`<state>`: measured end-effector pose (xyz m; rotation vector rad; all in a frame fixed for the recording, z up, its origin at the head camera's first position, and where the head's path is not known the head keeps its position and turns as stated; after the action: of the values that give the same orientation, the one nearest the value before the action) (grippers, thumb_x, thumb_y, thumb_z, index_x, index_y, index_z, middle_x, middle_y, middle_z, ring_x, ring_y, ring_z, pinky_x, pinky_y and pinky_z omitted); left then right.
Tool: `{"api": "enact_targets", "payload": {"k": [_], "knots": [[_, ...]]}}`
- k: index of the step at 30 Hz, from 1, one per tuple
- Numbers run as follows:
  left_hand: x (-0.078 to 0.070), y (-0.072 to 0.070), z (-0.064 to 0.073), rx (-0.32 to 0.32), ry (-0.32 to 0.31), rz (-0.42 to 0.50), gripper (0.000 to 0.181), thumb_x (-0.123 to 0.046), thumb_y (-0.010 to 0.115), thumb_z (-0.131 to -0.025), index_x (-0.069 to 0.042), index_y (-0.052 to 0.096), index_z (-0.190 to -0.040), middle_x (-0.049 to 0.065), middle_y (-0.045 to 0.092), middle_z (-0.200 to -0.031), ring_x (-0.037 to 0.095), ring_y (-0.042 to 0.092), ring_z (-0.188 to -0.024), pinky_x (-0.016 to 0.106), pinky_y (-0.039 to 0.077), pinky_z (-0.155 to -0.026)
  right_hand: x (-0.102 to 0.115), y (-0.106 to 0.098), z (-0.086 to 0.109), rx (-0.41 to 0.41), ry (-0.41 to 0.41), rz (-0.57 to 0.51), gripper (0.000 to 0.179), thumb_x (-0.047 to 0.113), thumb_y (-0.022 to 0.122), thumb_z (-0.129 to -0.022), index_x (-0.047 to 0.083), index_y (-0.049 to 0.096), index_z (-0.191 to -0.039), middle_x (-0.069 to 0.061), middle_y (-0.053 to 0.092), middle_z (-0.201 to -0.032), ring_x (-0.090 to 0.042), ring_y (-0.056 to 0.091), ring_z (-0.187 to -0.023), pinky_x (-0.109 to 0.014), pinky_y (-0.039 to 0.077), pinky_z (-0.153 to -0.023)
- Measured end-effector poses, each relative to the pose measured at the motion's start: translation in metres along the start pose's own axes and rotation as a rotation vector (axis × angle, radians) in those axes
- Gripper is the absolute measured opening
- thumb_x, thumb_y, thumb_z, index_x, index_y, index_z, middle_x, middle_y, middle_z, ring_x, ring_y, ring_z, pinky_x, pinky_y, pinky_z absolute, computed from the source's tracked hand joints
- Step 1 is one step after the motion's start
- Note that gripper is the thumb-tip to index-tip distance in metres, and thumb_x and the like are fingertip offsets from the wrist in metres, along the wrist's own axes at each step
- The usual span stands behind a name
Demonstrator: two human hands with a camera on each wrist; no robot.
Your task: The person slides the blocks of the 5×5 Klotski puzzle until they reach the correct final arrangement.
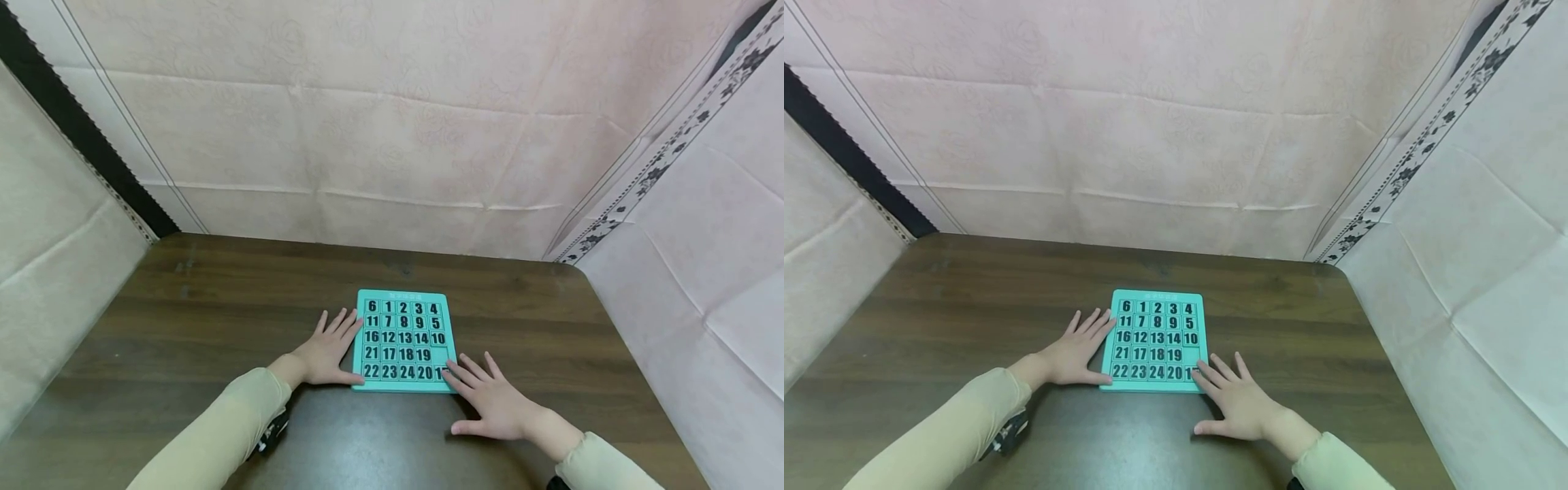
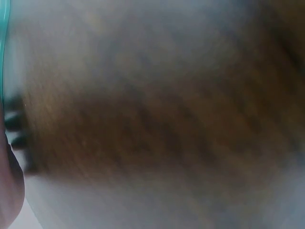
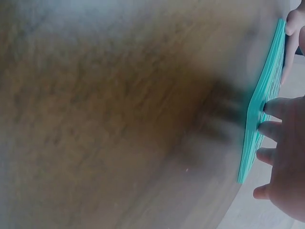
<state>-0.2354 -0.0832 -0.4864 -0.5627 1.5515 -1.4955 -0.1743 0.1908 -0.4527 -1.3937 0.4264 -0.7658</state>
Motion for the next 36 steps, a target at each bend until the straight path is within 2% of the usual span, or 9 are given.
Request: {"api": "enact_targets", "payload": {"k": [8, 19, 32, 36], "knots": [[-0.001, -0.002, 0.001, -0.008, 0.004, 0.003, 0.108, -0.077, 0.048, -0.075, -0.010, 0.011, -0.152, 0.012, 0.006, -0.158, 0.033, 0.003, -0.146, 0.060, 0.000, -0.112, 0.002, 0.000, 0.001, -0.007, 0.005, 0.009, 0.081, 0.063, 0.049, -0.086, 0.011, 0.034, -0.146, -0.010, 0.030, -0.153, -0.037, 0.023, -0.141, -0.066, 0.009, -0.107], [0.000, -0.001, 0.000, -0.003, -0.001, 0.008, 0.109, -0.077, 0.049, -0.075, -0.010, 0.011, -0.152, 0.012, 0.005, -0.158, 0.032, 0.003, -0.146, 0.060, 0.000, -0.112, -0.008, 0.000, -0.012, 0.009, 0.055, -0.001, 0.082, 0.063, 0.049, -0.085, 0.012, 0.031, -0.147, -0.009, 0.027, -0.154, -0.035, 0.017, -0.144, -0.066, 0.003, -0.108], [-0.001, -0.003, 0.001, 0.003, -0.008, 0.007, 0.109, -0.077, 0.049, -0.075, -0.009, 0.011, -0.152, 0.012, 0.005, -0.158, 0.032, 0.002, -0.146, 0.059, 0.000, -0.113, -0.015, -0.004, -0.024, 0.022, 0.073, 0.025, 0.083, 0.062, 0.050, -0.085, 0.011, 0.029, -0.148, -0.010, 0.026, -0.155, -0.035, 0.018, -0.143, -0.065, 0.005, -0.109], [-0.001, -0.001, 0.000, 0.007, -0.011, -0.001, 0.110, -0.078, 0.048, -0.075, -0.010, 0.010, -0.152, 0.011, 0.005, -0.159, 0.032, 0.002, -0.146, 0.059, 0.000, -0.113, -0.013, -0.005, -0.024, 0.003, 0.063, 0.018, 0.084, 0.062, 0.051, -0.085, 0.010, 0.031, -0.147, -0.010, 0.027, -0.154, -0.035, 0.018, -0.143, -0.065, 0.005, -0.108]]}}
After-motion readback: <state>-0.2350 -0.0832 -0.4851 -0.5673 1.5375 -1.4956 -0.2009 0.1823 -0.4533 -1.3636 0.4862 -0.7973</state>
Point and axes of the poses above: each hand's wrist, its own z-axis away from the middle knuckle, its own y-axis out of the palm, x = y × z, the point moved 6 cm from there along -z, towards the middle knuckle
